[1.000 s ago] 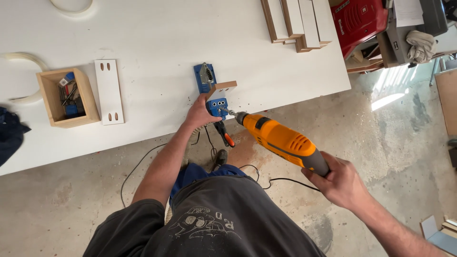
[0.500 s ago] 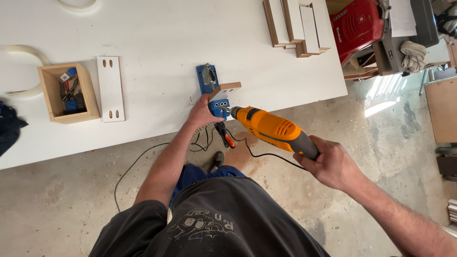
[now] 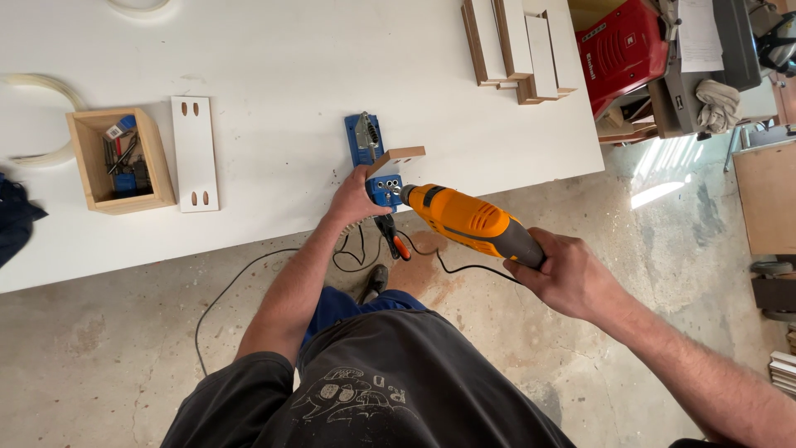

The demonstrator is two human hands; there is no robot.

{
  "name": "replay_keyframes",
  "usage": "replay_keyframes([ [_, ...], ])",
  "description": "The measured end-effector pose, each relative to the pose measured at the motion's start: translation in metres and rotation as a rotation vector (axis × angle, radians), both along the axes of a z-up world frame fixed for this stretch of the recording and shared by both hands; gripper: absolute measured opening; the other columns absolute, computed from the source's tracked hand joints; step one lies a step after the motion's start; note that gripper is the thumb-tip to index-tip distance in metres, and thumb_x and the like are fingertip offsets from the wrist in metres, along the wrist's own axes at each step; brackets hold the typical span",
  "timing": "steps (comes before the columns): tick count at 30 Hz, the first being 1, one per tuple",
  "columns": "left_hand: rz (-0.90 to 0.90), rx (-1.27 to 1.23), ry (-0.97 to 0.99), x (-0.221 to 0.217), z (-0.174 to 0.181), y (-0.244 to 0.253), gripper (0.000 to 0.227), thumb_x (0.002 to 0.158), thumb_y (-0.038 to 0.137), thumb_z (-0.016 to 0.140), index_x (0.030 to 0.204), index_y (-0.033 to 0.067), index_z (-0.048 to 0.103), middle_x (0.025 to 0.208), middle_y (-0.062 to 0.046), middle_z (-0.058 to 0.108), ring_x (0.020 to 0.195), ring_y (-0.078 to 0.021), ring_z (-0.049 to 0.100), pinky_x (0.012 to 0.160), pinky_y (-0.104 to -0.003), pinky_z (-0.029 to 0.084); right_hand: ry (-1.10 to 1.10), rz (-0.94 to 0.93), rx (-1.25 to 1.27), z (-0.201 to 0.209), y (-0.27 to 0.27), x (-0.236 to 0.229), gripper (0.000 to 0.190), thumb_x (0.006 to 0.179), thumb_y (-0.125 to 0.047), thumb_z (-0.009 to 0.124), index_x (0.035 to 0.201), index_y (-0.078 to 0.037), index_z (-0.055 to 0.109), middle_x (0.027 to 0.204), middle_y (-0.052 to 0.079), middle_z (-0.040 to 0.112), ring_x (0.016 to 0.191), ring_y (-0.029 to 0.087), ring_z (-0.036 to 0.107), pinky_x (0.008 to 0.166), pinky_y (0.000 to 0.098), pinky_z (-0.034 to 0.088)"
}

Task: The person uses a power drill to create holes in small wooden blocks. They secure each block in a blue jig on a white workbench, drill the holes, and then remove the block to place it aside. This process is repeated for several blocks throughout the video.

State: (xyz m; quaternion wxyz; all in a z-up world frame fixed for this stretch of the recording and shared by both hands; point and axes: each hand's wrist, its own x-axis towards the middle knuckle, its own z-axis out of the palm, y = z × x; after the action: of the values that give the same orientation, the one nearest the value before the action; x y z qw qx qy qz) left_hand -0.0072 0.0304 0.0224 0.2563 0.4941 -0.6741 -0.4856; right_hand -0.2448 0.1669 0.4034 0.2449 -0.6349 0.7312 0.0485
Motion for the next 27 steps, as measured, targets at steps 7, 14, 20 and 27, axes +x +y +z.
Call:
replay_keyframes([
  [7, 0.000, -0.003, 0.003, 0.000, 0.000, 0.000, 0.093, 0.074, 0.045, 0.093, 0.137, 0.0064, 0.036, 0.137, -0.021, 0.045, 0.137, -0.0473, 0.049, 0.116, -0.068, 0.046, 0.026, 0.017, 0.036, -0.007, -0.010, 0.004, 0.022, 0.078, -0.026, 0.075, 0.087, -0.009, 0.065, 0.058, 0.012, 0.053, 0.056, 0.027, 0.058, 0.055, 0.0357, 0.049],
  [14, 0.003, -0.013, -0.027, -0.001, -0.004, -0.002, 0.098, 0.072, 0.048, 0.094, 0.139, 0.0070, 0.036, 0.137, -0.019, 0.045, 0.136, -0.0451, 0.050, 0.116, -0.066, 0.047, 0.077, 0.029, 0.112, -0.015, -0.018, 0.009, 0.026, 0.077, -0.031, 0.073, 0.074, -0.008, 0.062, 0.059, 0.012, 0.056, 0.057, 0.028, 0.060, 0.055, 0.0367, 0.048],
  [20, 0.014, -0.005, -0.037, -0.004, -0.016, -0.004, 0.103, 0.065, 0.050, 0.096, 0.138, 0.0093, 0.037, 0.136, -0.017, 0.047, 0.134, -0.0438, 0.053, 0.116, -0.062, 0.047, 0.083, 0.036, 0.139, -0.013, -0.024, 0.016, 0.030, 0.078, -0.033, 0.072, 0.075, -0.006, 0.059, 0.064, 0.017, 0.058, 0.060, 0.032, 0.062, 0.057, 0.0387, 0.049],
  [27, 0.038, -0.009, -0.009, -0.001, 0.001, 0.001, 0.097, 0.067, 0.044, 0.095, 0.137, 0.0076, 0.039, 0.134, -0.019, 0.049, 0.133, -0.0457, 0.053, 0.114, -0.064, 0.048, 0.106, 0.043, 0.159, -0.013, -0.024, 0.018, 0.030, 0.080, -0.034, 0.073, 0.075, -0.007, 0.061, 0.066, 0.015, 0.062, 0.064, 0.032, 0.067, 0.057, 0.0376, 0.050],
])
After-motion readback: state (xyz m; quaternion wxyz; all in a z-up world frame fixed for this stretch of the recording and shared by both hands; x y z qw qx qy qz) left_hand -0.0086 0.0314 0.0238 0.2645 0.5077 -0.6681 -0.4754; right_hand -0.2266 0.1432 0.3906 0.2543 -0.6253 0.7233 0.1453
